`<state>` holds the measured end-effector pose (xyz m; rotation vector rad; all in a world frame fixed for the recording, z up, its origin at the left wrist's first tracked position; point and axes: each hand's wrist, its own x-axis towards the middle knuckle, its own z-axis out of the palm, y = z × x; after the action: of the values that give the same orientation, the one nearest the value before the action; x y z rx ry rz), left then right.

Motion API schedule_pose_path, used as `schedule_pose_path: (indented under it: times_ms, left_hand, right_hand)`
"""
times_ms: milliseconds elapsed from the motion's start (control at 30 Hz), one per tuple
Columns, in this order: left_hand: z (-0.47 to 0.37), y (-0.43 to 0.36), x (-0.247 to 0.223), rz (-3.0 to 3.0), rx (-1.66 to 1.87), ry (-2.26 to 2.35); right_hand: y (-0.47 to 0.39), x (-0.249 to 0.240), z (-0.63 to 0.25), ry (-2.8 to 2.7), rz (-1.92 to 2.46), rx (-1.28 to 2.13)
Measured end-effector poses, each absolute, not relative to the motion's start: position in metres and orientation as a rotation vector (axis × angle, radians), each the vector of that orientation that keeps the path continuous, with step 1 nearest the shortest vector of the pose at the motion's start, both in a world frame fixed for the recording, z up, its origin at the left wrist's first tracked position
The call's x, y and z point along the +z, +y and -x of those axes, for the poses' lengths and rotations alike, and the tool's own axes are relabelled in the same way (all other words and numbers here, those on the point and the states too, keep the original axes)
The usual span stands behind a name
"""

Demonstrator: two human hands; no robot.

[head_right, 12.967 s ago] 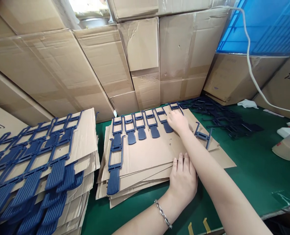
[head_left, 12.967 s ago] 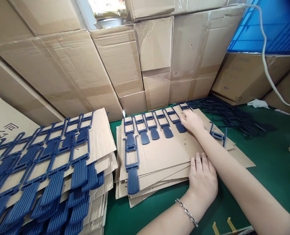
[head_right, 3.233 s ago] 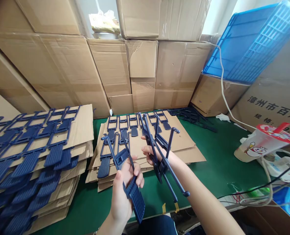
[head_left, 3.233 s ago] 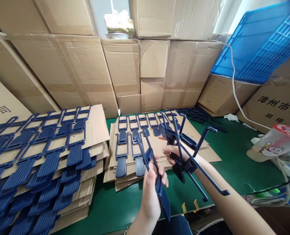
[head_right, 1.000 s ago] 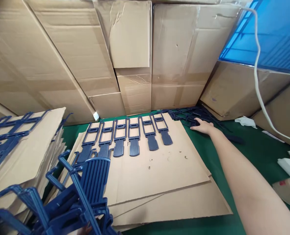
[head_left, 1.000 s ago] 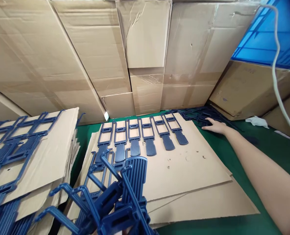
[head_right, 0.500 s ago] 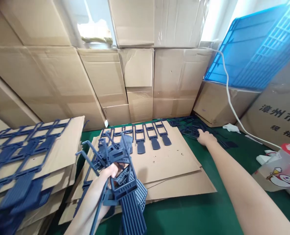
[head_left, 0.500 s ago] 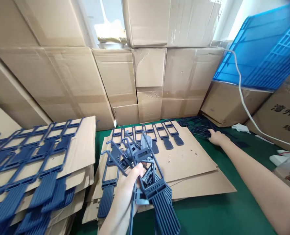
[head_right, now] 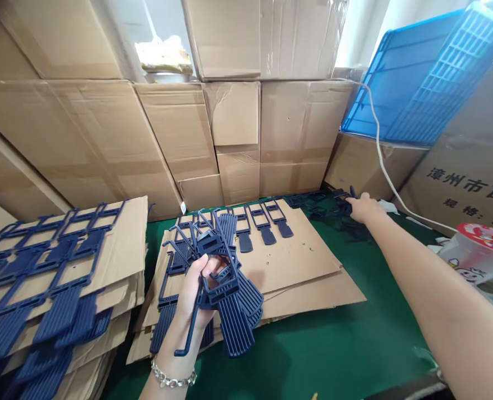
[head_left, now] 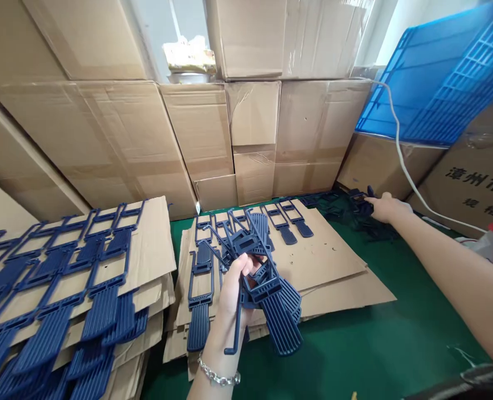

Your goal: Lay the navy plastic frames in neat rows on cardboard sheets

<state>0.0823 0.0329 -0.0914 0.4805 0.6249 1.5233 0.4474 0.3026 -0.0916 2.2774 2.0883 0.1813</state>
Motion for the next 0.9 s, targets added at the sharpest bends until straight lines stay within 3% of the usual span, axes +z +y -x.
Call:
schedule_pose_path:
  times_ms: [533, 900]
  left_hand:
    - [-0.083, 0.035, -0.103, -0.486, 1.558, 0.533]
    - [-0.083, 0.033, -0.108, -0.423, 1.469, 0.482]
  right_hand:
    - [0.257, -0.092, -0.445, 2.275, -2.440, 0.631]
    - [0.222, -0.048, -0.414, 2.468, -2.327, 0.834]
